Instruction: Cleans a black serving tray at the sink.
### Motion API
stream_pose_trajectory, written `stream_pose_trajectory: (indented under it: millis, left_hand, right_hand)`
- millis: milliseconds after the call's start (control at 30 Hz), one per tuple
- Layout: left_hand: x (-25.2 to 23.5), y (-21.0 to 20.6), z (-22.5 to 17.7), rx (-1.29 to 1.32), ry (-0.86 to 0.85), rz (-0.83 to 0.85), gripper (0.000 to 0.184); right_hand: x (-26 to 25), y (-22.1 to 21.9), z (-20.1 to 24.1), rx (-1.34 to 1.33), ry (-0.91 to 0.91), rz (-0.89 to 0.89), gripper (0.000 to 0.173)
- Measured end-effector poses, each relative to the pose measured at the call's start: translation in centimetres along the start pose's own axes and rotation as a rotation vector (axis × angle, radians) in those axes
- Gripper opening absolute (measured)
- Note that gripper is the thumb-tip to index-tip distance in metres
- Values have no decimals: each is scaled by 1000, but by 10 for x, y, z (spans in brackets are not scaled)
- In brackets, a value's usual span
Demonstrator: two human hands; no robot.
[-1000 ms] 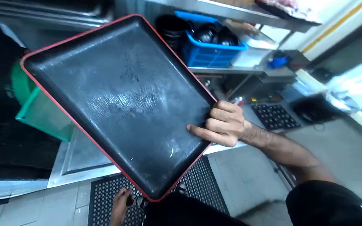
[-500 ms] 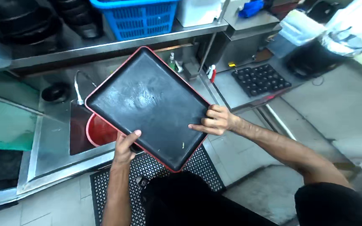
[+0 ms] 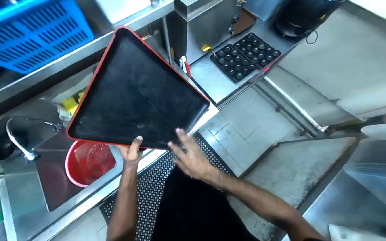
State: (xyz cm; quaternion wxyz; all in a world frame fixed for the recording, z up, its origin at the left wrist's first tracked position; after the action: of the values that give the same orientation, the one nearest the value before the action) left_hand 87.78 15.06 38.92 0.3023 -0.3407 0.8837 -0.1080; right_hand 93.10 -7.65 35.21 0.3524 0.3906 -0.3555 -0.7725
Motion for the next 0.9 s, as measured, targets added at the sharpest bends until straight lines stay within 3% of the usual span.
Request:
stream_pose_trajectory:
  millis: [100, 200, 267, 367, 500, 633, 700, 800, 867, 900]
  left_hand:
    - [-20, -1, 21, -154, -49, 27, 57]
    - [-38, 1, 44, -351, -86, 113, 52]
    - [-52, -10, 61, -450, -104, 161, 50]
    - [-77, -47, 96, -521, -130, 166, 47]
    - [-105, -116, 146, -395, -142, 96, 56]
    - [-136, -151, 172, -367, -129, 84, 47]
    - [-144, -154, 182, -403, -47, 79, 35]
    - [-154, -153, 192, -499, 78, 126, 13]
    - [-152, -143, 200, -445, 242, 155, 10]
    - [-146, -137, 205, -386, 358, 127, 12]
  right_hand:
    - [-7, -6, -13, -187, 44, 11, 33]
    - [-27, 11, -62, -198, -28, -25, 28]
    - [-45, 24, -101, -110, -74, 2, 33]
    - [-71, 24, -150, 5, -127, 175, 57]
    - [-92, 17, -209, -46, -235, 302, 73]
    - [-98, 27, -243, -342, 14, 180, 33]
    - [-97, 35, -261, -402, 51, 57, 27]
    - [-96, 63, -304, -343, -224, -242, 31]
    - [-99, 85, -339, -304, -476, -314, 56]
    - [-102, 89, -358, -328, -578, -256, 70]
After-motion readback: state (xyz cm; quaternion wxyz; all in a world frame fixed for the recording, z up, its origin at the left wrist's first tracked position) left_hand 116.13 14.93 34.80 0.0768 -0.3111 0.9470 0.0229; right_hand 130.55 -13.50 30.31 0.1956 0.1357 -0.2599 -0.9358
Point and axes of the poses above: each hand's wrist, its own x-axis away from the middle knuckle, its own y-axis out of the back of the hand, z = x × y, the point moved 3 cm from there along -x, towards the middle knuckle, and after that the axes turned 6 degrees about x, right-handed, at the moved point
